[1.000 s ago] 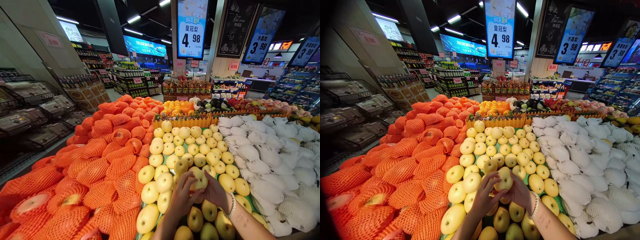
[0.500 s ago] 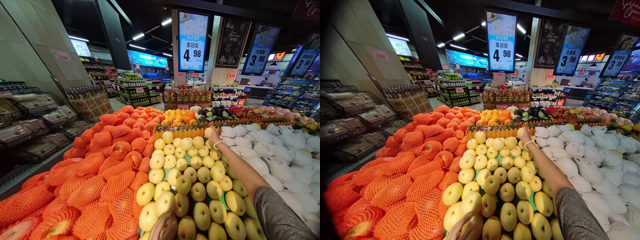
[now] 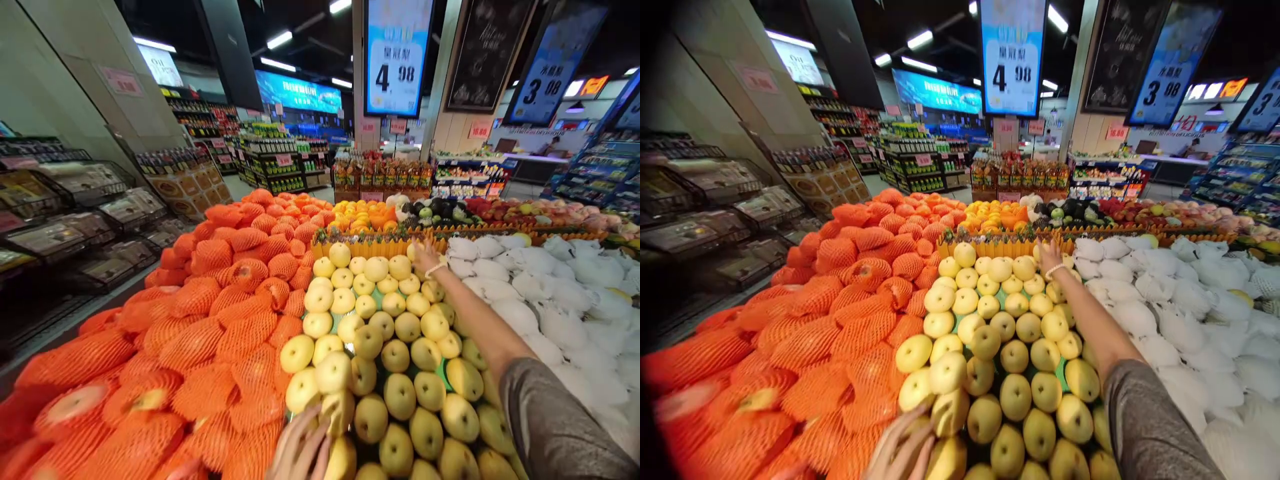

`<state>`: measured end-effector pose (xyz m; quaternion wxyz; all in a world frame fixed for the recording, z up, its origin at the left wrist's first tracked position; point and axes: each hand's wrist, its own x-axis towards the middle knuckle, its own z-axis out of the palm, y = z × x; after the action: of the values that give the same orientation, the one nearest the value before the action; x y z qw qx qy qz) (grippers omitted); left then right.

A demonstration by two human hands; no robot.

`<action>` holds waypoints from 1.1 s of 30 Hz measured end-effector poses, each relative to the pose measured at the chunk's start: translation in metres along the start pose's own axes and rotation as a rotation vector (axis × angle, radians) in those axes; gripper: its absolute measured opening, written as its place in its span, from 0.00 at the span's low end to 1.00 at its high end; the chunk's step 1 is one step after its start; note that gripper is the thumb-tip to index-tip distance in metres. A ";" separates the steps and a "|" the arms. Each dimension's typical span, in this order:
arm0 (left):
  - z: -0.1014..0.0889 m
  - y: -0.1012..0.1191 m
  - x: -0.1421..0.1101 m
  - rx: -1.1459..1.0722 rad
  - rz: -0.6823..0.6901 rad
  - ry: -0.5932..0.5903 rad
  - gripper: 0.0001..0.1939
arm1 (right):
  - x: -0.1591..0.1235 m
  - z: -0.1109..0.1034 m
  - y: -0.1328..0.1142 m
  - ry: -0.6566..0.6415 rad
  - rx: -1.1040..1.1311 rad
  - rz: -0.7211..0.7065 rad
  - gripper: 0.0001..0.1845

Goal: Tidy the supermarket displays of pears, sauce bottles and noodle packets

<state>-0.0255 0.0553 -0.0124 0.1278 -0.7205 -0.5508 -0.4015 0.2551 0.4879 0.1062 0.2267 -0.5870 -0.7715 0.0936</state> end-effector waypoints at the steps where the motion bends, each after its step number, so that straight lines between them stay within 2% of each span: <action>1: -0.008 0.003 0.003 0.003 -0.029 -0.012 0.16 | -0.017 -0.014 -0.007 0.000 0.006 -0.026 0.45; 2: -0.015 0.005 0.004 0.004 -0.048 0.004 0.14 | -0.041 -0.028 -0.014 0.016 0.022 -0.074 0.45; 3: -0.022 0.006 0.003 -0.001 -0.073 -0.001 0.13 | -0.070 -0.043 -0.021 0.090 0.080 -0.202 0.43; 5: -0.030 0.009 -0.004 -0.022 -0.106 -0.033 0.11 | -0.144 -0.071 -0.032 0.098 0.210 -0.395 0.37; 6: -0.032 0.011 -0.011 -0.040 -0.111 -0.076 0.11 | -0.187 -0.081 -0.035 0.027 0.255 -0.428 0.33; 7: -0.032 0.014 -0.018 -0.060 -0.111 -0.130 0.10 | -0.230 -0.086 -0.036 -0.114 0.283 -0.452 0.30; 8: -0.031 0.018 -0.026 -0.079 -0.108 -0.198 0.10 | -0.272 -0.085 -0.035 -0.274 0.302 -0.450 0.28; 10: -0.025 0.027 -0.043 -0.116 -0.091 -0.347 0.10 | -0.345 -0.069 -0.025 -0.551 0.301 -0.359 0.24; 11: -0.020 0.033 -0.050 -0.136 -0.080 -0.423 0.11 | -0.374 -0.055 -0.019 -0.600 0.287 -0.302 0.22; 13: -0.009 0.044 -0.061 -0.180 -0.076 -0.581 0.15 | -0.416 -0.023 -0.007 -0.581 0.252 -0.174 0.23; 16: 0.007 0.058 -0.071 -0.240 -0.111 -0.770 0.22 | -0.452 0.018 -0.002 -0.529 0.181 -0.056 0.26; 19: 0.021 0.069 -0.073 -0.229 -0.134 -0.826 0.31 | -0.471 0.042 -0.013 -0.446 0.119 -0.046 0.28; 22: 0.033 0.076 -0.069 -0.127 -0.133 -0.879 0.38 | -0.486 0.060 -0.028 -0.307 0.034 -0.033 0.29; 27: 0.042 0.076 -0.052 -0.074 -0.091 -0.955 0.34 | -0.507 0.086 -0.034 -0.099 -0.147 0.086 0.41; 30: 0.041 0.071 -0.044 -0.113 -0.044 -0.955 0.30 | -0.511 0.093 -0.028 -0.037 -0.152 0.096 0.34; 33: 0.041 0.069 -0.048 -0.110 -0.005 -0.957 0.31 | -0.509 0.095 -0.025 -0.021 -0.099 0.102 0.29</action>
<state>0.0506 0.0236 -0.0554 -0.1793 -0.8287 -0.5274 -0.0540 0.2955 0.0097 -0.0887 0.1843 -0.6352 -0.7465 0.0727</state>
